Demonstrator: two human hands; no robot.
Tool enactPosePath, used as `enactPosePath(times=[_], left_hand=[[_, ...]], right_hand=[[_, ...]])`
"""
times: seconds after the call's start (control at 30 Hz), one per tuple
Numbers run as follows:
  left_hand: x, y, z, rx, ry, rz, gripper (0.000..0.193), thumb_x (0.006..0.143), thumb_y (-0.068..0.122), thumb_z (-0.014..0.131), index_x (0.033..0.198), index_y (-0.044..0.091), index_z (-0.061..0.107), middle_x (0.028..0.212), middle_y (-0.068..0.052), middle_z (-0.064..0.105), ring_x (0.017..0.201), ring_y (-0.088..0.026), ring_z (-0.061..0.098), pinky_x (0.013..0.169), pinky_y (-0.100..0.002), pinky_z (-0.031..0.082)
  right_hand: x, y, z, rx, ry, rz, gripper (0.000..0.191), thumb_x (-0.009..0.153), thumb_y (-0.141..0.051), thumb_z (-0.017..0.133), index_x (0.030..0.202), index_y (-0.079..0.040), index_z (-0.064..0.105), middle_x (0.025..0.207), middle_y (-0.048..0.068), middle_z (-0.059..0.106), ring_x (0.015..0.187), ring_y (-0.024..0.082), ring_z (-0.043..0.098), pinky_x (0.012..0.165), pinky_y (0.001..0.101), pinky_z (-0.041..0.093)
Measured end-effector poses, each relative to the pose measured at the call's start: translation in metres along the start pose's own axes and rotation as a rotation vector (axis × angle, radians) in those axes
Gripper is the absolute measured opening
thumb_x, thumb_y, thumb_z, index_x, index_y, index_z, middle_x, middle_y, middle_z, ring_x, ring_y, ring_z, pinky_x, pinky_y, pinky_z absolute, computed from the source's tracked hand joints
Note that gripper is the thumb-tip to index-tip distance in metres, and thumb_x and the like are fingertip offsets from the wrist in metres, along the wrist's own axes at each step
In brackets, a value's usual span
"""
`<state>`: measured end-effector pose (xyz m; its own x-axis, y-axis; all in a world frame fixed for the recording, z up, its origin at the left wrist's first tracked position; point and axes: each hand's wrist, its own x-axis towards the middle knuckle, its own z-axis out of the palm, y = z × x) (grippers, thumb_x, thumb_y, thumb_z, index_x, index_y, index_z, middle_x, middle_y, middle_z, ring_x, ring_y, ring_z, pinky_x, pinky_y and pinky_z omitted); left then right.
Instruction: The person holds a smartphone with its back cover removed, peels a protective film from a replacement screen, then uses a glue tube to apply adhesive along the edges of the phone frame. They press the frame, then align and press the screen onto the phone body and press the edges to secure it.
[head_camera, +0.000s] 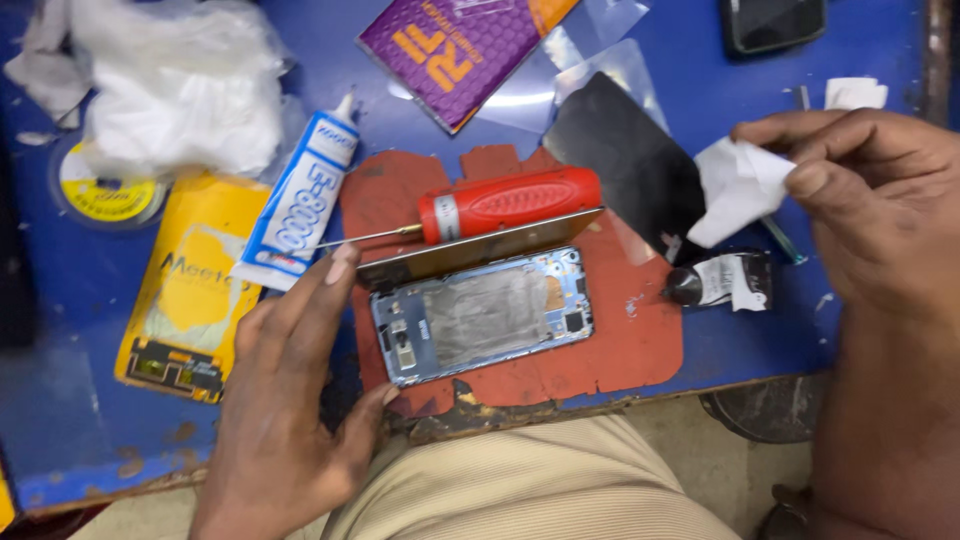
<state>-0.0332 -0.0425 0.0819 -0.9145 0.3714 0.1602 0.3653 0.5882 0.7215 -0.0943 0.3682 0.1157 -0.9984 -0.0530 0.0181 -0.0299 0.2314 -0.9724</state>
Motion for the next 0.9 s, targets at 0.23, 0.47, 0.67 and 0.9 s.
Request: enactPosePath(times=[0.23,0.47,0.67,0.9], left_hand=[[-0.001,0.000,0.001,0.003,-0.003,-0.024,0.103,0.066,0.012,0.082,0.155,0.004,0.030,0.157,-0.019,0.045,0.139,-0.041,0.047,0.113,-0.051,0.035],[-0.006,0.003,0.002,0.008,-0.001,-0.028,0.103,0.068,0.012,0.082,0.156,0.004,0.030,0.158,-0.018,0.044,0.140,-0.041,0.046,0.113,-0.050,0.036],[-0.010,0.005,0.002,0.021,0.007,0.005,0.102,0.068,0.011,0.080,0.156,0.003,0.029,0.158,-0.019,0.043,0.142,-0.041,0.045,0.114,-0.050,0.035],[-0.014,0.008,0.001,0.003,0.026,0.039,0.101,0.069,0.010,0.080,0.156,0.003,0.028,0.157,-0.019,0.045,0.143,-0.040,0.045,0.115,-0.050,0.034]], right_hand=[[-0.034,0.016,-0.006,0.584,-0.042,-0.047,0.023,0.104,-0.012,0.078,0.087,-0.007,0.064,0.138,0.022,0.066,0.137,0.028,0.061,0.115,0.0465,0.051],[-0.057,0.011,0.010,0.797,0.175,0.160,0.034,0.111,-0.021,0.070,0.093,0.006,0.059,0.109,0.034,0.069,0.098,0.043,0.069,0.088,0.0545,0.060],[-0.058,-0.025,0.030,0.595,0.174,0.304,0.046,0.091,-0.009,0.065,0.131,0.011,0.057,0.124,0.028,0.069,0.107,0.036,0.074,0.083,0.0448,0.062],[-0.083,-0.014,0.032,0.429,0.142,0.131,0.036,0.100,0.005,0.073,0.132,0.015,0.060,0.115,0.032,0.067,0.099,0.033,0.071,0.091,0.0431,0.061]])
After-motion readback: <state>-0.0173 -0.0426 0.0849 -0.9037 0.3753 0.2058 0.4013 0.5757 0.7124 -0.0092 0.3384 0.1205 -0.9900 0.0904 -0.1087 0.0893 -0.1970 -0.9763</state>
